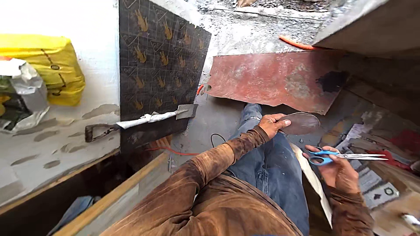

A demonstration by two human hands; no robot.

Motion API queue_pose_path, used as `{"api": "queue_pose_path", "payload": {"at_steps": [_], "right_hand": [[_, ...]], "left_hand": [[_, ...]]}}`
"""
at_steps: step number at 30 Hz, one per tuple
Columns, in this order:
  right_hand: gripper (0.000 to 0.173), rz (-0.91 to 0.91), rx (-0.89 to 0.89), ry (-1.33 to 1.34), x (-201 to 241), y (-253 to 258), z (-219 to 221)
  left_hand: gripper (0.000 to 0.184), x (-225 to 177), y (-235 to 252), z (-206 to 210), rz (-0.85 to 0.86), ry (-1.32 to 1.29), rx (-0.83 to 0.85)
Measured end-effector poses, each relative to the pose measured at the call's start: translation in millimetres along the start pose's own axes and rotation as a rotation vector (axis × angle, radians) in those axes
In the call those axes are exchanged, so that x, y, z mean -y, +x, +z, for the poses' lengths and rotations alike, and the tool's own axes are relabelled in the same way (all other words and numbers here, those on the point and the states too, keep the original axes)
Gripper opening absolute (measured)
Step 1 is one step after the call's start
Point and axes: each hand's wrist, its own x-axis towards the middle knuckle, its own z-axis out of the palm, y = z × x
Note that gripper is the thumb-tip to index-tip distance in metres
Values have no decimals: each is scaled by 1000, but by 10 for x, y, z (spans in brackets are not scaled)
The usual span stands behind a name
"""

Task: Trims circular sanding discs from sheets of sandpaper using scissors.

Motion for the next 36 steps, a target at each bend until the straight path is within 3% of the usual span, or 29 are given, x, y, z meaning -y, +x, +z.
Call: {"api": "queue_pose_path", "payload": {"at_steps": [3,8,11,15,18,21,25,30,36], "right_hand": [[51,92,-122,-352,223,329,500],[61,60,31,-1234,398,893,1151],[69,55,140,-1481,432,1089,1595],[46,-94,258,-1336,351,1307,1935],[39,-96,344,-1068,286,1399,2186],[31,-93,369,-1032,242,1407,2436],[28,-100,316,-1112,124,1404,2612],[39,-12,201,-1088,-14,1388,2604],[27,-49,72,-999,64,1356,2400]], "left_hand": [[24,-90,37,-478,3,-102,-169],[28,-132,26,-1261,-36,-320,-470],[29,-125,-38,-1655,-106,-434,-653],[28,-33,-93,-1957,-98,-511,-778],[25,19,-97,-2011,-73,-529,-783],[27,-39,-59,-1958,-79,-549,-748],[28,-108,37,-1791,-84,-569,-686],[25,-211,97,-1580,-78,-536,-593],[25,-269,148,-1440,-53,-394,-496]]}}
